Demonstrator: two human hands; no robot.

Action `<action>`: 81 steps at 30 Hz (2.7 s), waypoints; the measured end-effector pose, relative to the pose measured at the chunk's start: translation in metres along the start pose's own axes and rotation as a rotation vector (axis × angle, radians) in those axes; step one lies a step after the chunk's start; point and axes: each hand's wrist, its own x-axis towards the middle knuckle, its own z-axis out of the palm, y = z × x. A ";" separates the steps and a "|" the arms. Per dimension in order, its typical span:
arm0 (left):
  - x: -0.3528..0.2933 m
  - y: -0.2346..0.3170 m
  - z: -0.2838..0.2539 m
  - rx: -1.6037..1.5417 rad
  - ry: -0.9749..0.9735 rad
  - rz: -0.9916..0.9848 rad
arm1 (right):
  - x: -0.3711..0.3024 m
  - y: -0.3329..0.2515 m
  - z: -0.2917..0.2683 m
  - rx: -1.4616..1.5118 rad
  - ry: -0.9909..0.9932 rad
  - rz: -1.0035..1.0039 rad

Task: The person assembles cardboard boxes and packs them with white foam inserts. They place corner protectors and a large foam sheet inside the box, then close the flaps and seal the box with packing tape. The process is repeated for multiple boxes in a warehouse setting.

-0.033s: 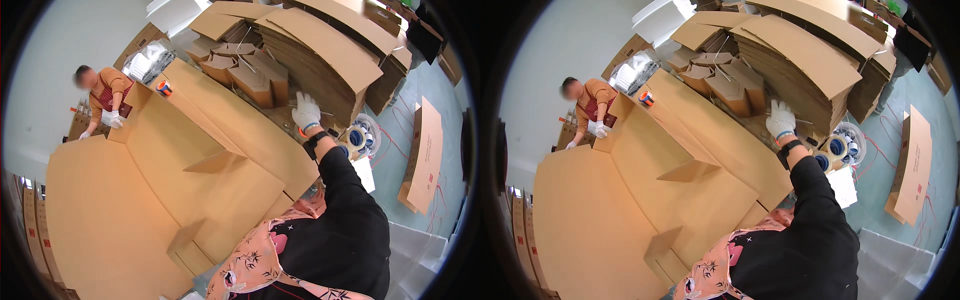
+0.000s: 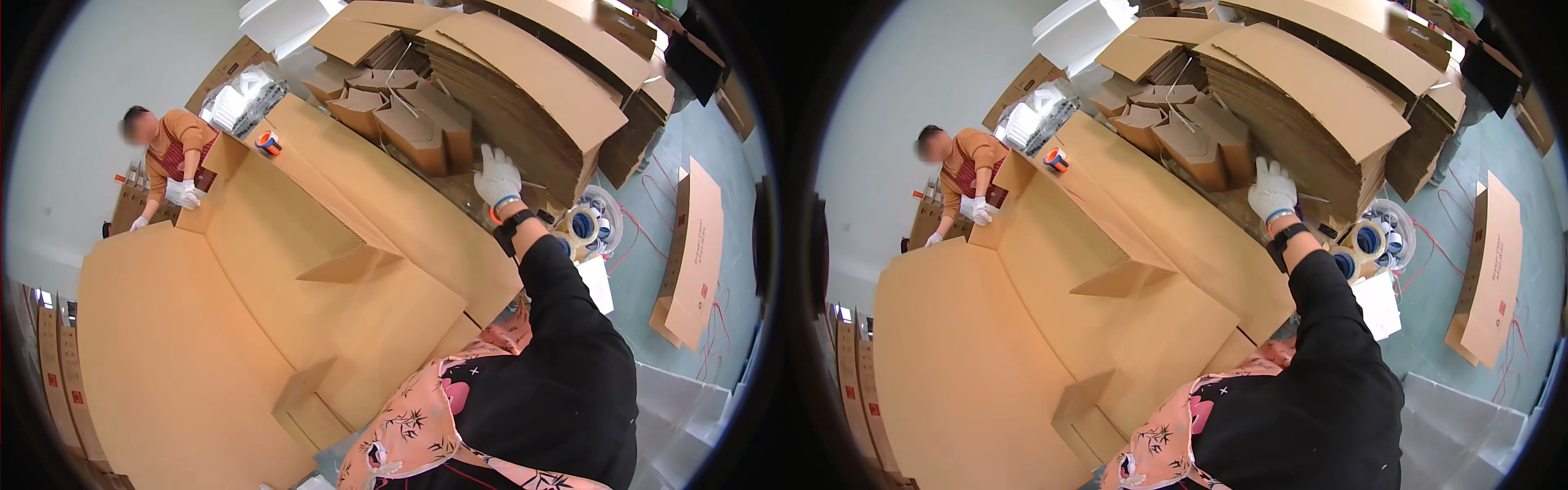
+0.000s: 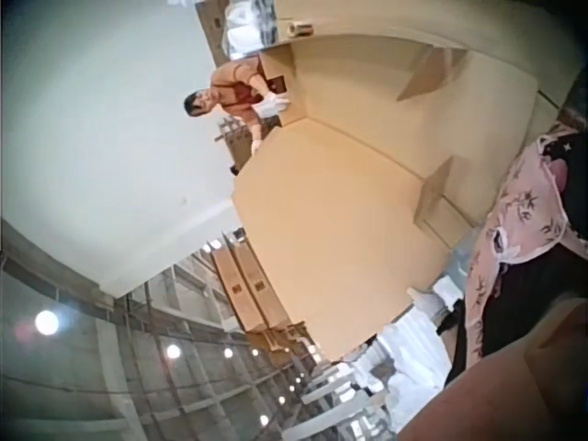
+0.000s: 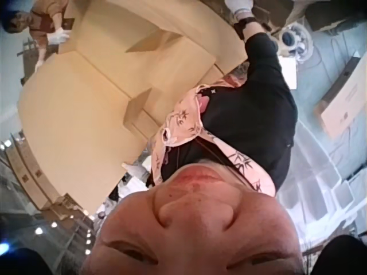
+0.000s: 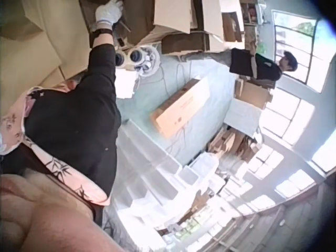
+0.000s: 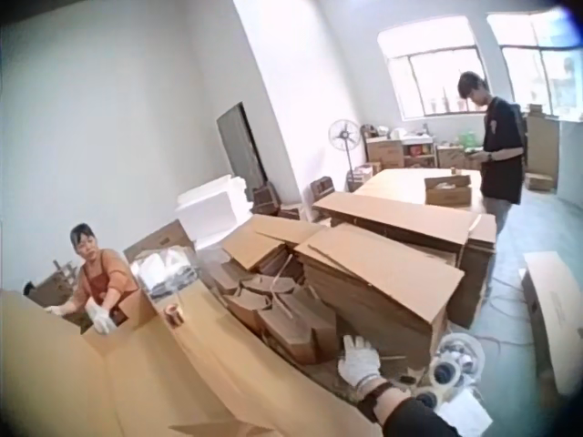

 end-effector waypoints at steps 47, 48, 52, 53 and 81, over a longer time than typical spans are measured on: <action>0.068 0.406 0.109 -0.010 -0.542 1.117 | -0.123 -0.190 0.010 0.985 -0.775 0.253; 0.064 0.395 0.109 -0.046 -0.561 1.159 | -0.126 -0.192 0.015 0.942 -0.720 0.237; 0.055 0.362 0.097 -0.340 -0.355 1.055 | -0.137 -0.184 0.028 1.152 -0.639 0.427; 0.057 0.348 0.093 -0.421 -0.295 0.992 | -0.132 -0.176 0.044 1.144 -0.587 0.398; 0.101 0.167 0.175 -1.285 -0.026 -0.495 | -0.364 -0.494 0.050 0.256 -1.017 -1.570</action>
